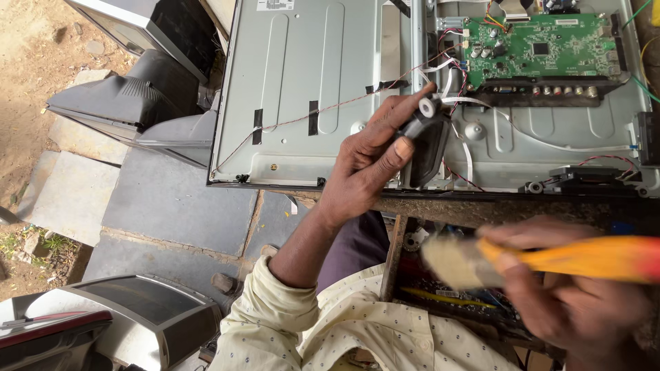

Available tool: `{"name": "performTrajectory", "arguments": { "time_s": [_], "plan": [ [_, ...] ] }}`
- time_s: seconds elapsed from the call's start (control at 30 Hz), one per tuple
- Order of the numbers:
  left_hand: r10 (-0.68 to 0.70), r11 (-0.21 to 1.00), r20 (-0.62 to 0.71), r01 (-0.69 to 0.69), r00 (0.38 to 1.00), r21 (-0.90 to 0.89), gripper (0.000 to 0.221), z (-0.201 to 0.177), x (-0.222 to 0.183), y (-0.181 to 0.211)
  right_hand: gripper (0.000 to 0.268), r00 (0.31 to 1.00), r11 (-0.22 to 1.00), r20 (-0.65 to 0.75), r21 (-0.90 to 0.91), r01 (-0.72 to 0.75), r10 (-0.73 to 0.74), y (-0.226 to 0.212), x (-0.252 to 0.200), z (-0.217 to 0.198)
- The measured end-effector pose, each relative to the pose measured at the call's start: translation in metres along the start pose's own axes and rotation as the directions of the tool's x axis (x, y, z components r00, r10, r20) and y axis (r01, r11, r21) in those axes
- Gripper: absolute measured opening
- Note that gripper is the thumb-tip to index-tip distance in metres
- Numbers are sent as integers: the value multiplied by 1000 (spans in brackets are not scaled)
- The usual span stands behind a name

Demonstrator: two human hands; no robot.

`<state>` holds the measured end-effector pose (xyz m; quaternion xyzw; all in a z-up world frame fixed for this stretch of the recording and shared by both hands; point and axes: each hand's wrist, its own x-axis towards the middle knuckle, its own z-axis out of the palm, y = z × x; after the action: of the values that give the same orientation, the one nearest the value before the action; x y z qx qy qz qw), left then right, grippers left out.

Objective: The person cleans the internal components of a disassembled television using a brush, then reattaches the speakers and ribbon cables. The person removes the speakers, brushes them, and places them back into the chassis before reconnecting the flat ribbon cables to the circuit board.

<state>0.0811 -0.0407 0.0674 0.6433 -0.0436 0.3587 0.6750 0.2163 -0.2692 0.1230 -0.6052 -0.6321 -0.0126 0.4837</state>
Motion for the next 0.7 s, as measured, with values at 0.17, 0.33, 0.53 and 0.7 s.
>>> {"name": "performTrajectory", "arguments": {
  "time_s": [0.17, 0.33, 0.53, 0.7],
  "plan": [
    [-8, 999, 1, 8, 1000, -39, 49, 5, -3, -5, 18, 979, 986, -160, -135, 102, -124, 18, -19, -1],
    [10, 1000, -35, -10, 999, -17, 48, 1, 1, -3, 16, 978, 1000, -207, -15, -22, 18, 17, -11, 4],
    [15, 999, -26, -16, 1000, -49, 50, -1, 1, -2, 13, 991, 999, -132, 47, 16, -9, 8, -1, 13],
    [51, 997, -36, -53, 998, -57, 44, -5, -2, -4, 23, 983, 996, -162, 1, 89, -88, 17, -11, 8]
  ]
}}
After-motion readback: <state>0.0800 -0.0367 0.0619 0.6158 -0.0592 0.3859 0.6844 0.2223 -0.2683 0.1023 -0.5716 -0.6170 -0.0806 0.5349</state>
